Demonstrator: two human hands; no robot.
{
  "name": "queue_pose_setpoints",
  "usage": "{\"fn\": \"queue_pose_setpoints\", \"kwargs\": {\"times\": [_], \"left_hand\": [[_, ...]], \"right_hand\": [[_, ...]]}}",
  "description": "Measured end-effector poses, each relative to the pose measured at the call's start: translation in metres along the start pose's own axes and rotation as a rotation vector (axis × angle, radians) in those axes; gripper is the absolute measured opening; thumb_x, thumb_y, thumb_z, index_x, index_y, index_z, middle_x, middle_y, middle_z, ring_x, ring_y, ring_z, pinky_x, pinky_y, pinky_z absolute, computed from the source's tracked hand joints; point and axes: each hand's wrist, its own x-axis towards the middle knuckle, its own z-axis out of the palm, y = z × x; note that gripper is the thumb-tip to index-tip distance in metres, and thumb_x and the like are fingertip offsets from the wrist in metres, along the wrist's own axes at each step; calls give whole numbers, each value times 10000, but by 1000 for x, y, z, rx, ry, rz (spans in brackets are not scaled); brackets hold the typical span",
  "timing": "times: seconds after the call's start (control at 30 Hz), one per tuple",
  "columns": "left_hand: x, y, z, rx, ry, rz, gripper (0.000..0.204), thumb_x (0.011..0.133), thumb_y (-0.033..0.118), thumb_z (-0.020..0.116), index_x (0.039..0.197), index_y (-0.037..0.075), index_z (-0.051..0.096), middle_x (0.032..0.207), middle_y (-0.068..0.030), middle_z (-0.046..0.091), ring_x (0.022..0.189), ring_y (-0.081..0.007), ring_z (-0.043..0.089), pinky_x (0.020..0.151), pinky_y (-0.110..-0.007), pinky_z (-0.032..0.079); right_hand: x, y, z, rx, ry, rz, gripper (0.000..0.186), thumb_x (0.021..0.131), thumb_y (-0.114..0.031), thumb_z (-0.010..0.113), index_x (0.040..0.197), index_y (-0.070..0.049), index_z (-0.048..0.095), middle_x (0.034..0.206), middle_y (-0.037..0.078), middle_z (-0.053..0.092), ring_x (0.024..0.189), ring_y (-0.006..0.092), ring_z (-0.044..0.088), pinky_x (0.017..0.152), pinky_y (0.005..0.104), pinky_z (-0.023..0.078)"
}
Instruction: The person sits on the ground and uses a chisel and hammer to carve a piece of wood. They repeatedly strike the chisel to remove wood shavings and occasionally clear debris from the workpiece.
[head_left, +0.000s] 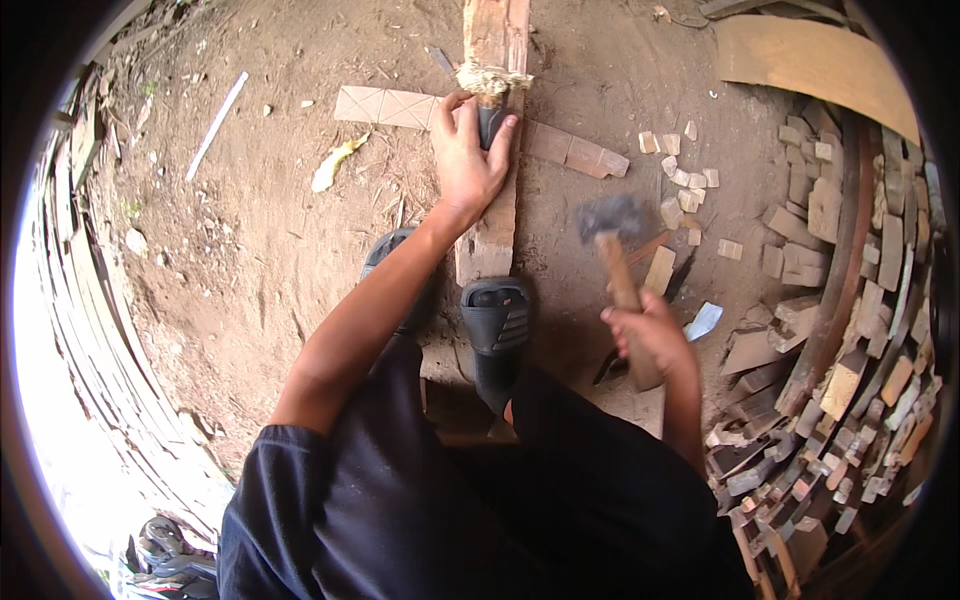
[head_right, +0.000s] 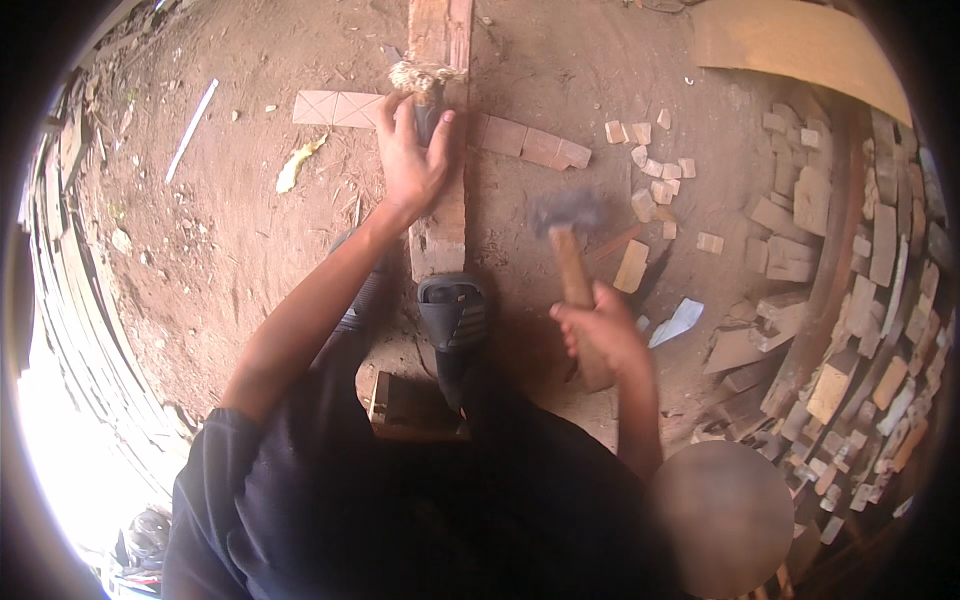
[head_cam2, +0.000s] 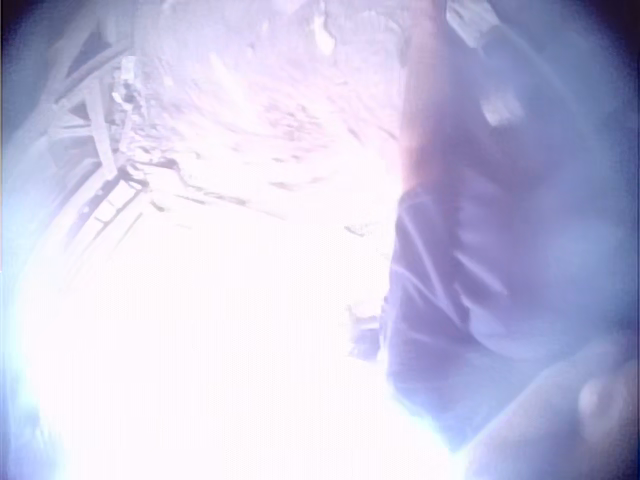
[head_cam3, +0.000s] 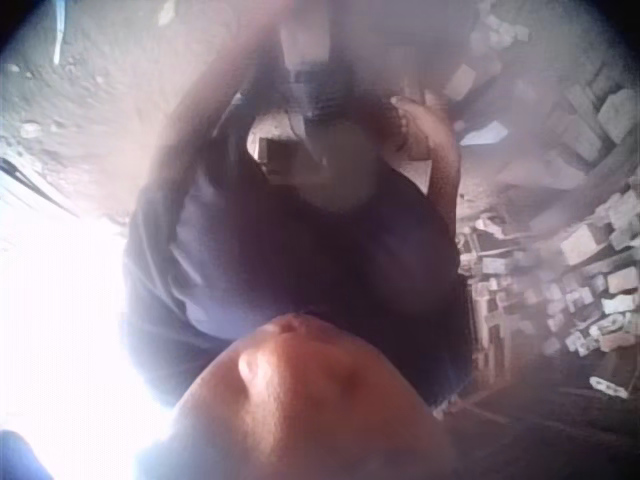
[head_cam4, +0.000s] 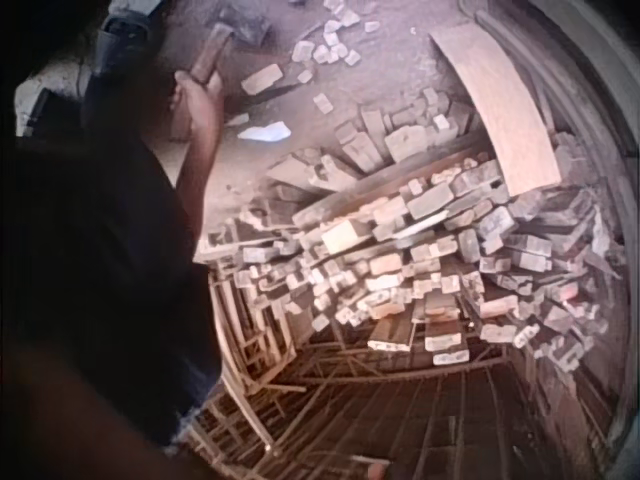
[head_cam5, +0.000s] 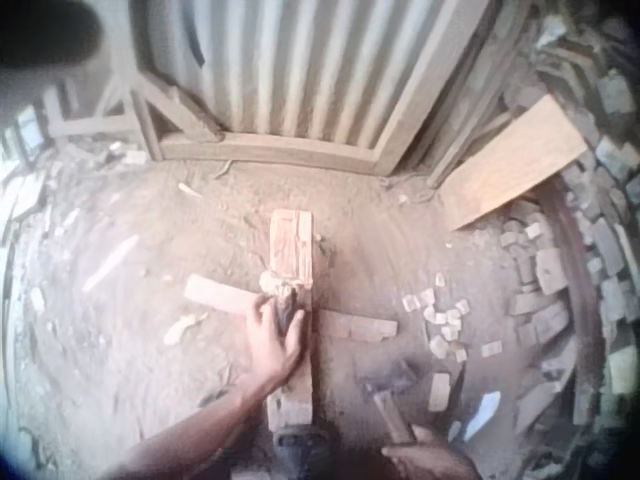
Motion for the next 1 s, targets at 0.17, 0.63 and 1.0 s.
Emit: {"fn": "queue_pose_setpoints", "kwargs": {"times": [0.17, 0.63, 1.0], "left_hand": [[1, 4, -5, -25, 14, -22, 433, 873, 242, 682, 1159, -44, 528, 1236, -278, 450, 1122, -441, 480, 955, -479, 414], [-1, -5, 4, -95, 30, -27, 430, 861, 275, 690, 1137, -28, 559, 1223, -243, 468, 1121, -409, 466, 967, -477, 389], [-1, -5, 3, -145, 31, -52, 424, 859, 252, 695, 1136, -35, 551, 1228, -257, 443, 1110, -408, 472, 954, -481, 407]], "right_hand": [[-41, -156, -9, -282, 205, -401, 509, 835, -145, 706, 1276, -20, 484, 665, 4, 557, 479, 76, 510, 395, 237, 433], [-48, -216, 54, -578, 104, -547, 793, 857, -177, 697, 1497, -12, 259, 758, 39, 575, 555, 67, 523, 448, 209, 449], [-49, -216, 59, -628, 137, -673, 666, 907, -182, 648, 1483, -64, 335, 776, 24, 571, 568, 70, 525, 472, 229, 465]]}}
